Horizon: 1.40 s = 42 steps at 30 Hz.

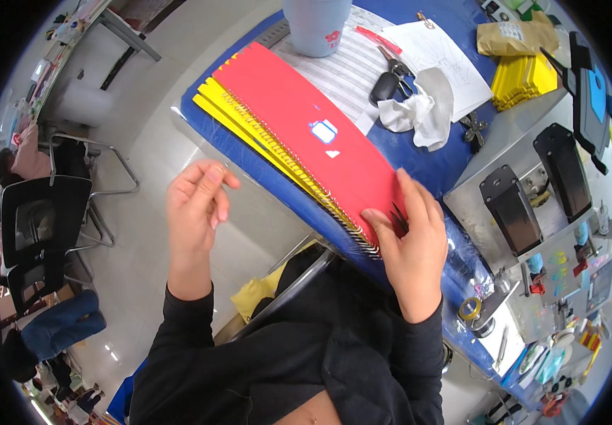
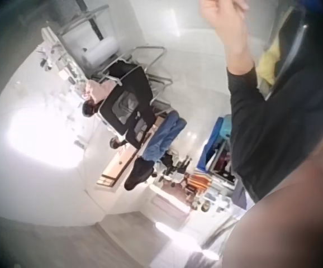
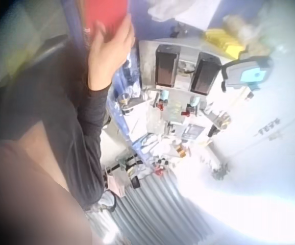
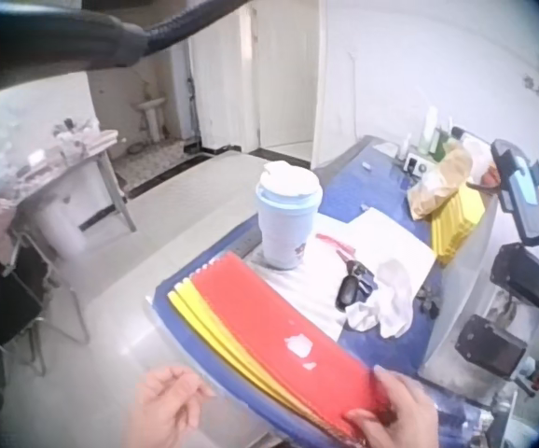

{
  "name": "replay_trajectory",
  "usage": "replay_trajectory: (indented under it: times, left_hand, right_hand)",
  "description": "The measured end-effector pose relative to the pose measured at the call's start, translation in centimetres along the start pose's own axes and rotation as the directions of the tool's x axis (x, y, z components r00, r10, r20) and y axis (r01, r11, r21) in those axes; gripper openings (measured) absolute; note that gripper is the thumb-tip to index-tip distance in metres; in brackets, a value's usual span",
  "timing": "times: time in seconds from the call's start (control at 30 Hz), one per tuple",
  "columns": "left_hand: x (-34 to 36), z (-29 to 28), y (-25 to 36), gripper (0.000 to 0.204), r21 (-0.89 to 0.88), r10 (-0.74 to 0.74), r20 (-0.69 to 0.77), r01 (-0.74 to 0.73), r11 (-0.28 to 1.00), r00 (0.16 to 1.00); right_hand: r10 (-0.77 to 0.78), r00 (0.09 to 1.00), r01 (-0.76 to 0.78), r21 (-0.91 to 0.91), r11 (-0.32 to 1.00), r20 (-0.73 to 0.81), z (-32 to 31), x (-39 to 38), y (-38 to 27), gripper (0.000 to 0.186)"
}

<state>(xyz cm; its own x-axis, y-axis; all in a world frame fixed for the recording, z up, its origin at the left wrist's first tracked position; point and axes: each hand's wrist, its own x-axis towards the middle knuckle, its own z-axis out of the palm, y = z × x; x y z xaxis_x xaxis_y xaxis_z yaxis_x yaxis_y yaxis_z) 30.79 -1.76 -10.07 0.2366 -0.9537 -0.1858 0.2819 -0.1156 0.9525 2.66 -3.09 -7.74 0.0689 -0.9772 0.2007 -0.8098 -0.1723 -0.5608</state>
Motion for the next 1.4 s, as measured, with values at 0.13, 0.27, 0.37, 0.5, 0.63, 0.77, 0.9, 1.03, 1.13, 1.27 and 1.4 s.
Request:
replay_trajectory:
  times: [0.13,0.27,0.37,0.5,0.63,0.77,0.9,1.03,1.13,1.27,1.4]
  left_hand:
    - [2.9,-2.5,0.8,0.02,-0.024,0.074,-0.087,-0.077,0.997,0.993]
    - [5.7,-3.7,1.2,0.022,0.015,0.126,-0.116,-0.125,0.992,0.985]
    - [7.2,-3.7,1.0,0.022,0.026,0.123,-0.129,-0.121,0.992,0.984]
    - [8.1,-3.7,0.8,0.021,0.06,0.126,-0.158,-0.118,0.991,0.979]
    - [8.6,-3.5,0.7,0.019,0.102,0.128,-0.154,-0.113,0.988,0.98]
    - [9.3,-3.9,0.0,0.016,0.163,0.123,-0.149,-0.099,0.982,0.981]
    - [10.1,-5.4,-1.0,0.014,0.283,0.189,-0.014,-0.177,0.942,0.982]
    - [10.9,-6.8,-1.3,0.014,0.305,0.247,0.114,-0.271,0.913,0.962]
    - [10.8,-7.3,-0.8,0.015,0.264,0.182,0.139,-0.214,0.941,0.973]
    - [9.0,-7.3,-0.1,0.017,0.304,0.151,-0.039,-0.132,0.944,0.988]
    - [5.5,-6.1,-1.1,0.021,0.658,0.445,-0.364,-0.112,0.745,0.818]
  right_hand:
    - [0.042,0.998,-0.049,0.156,0.987,0.051,-0.4,0.1,0.0,0.053]
    - [-0.026,0.997,0.016,0.139,0.99,0.068,-0.7,0.1,-0.1,0.05]
    - [-0.038,0.997,0.03,0.125,0.992,0.067,-0.5,0.1,-0.1,0.048]
    - [-0.088,0.995,0.083,0.109,0.991,0.047,-0.3,0.0,0.2,0.048]
    - [-0.086,0.995,0.08,0.097,0.992,0.053,-0.3,0.1,0.2,0.048]
    - [-0.038,0.996,0.029,0.105,0.994,0.081,-0.5,0.2,0.1,0.048]
    - [-0.044,0.996,0.034,0.119,0.992,0.078,-0.5,0.3,0.0,0.047]
    - [-0.054,0.997,0.046,0.128,0.991,0.061,-0.4,0.2,0.1,0.047]
    - [-0.085,0.996,0.079,0.132,0.988,0.041,-0.3,0.2,0.2,0.046]
    - [-0.112,0.993,0.11,0.054,0.992,0.031,-0.5,0.1,-0.1,0.046]
    - [-0.15,0.987,0.153,-0.064,0.986,0.053,-0.9,0.5,-0.9,0.054]
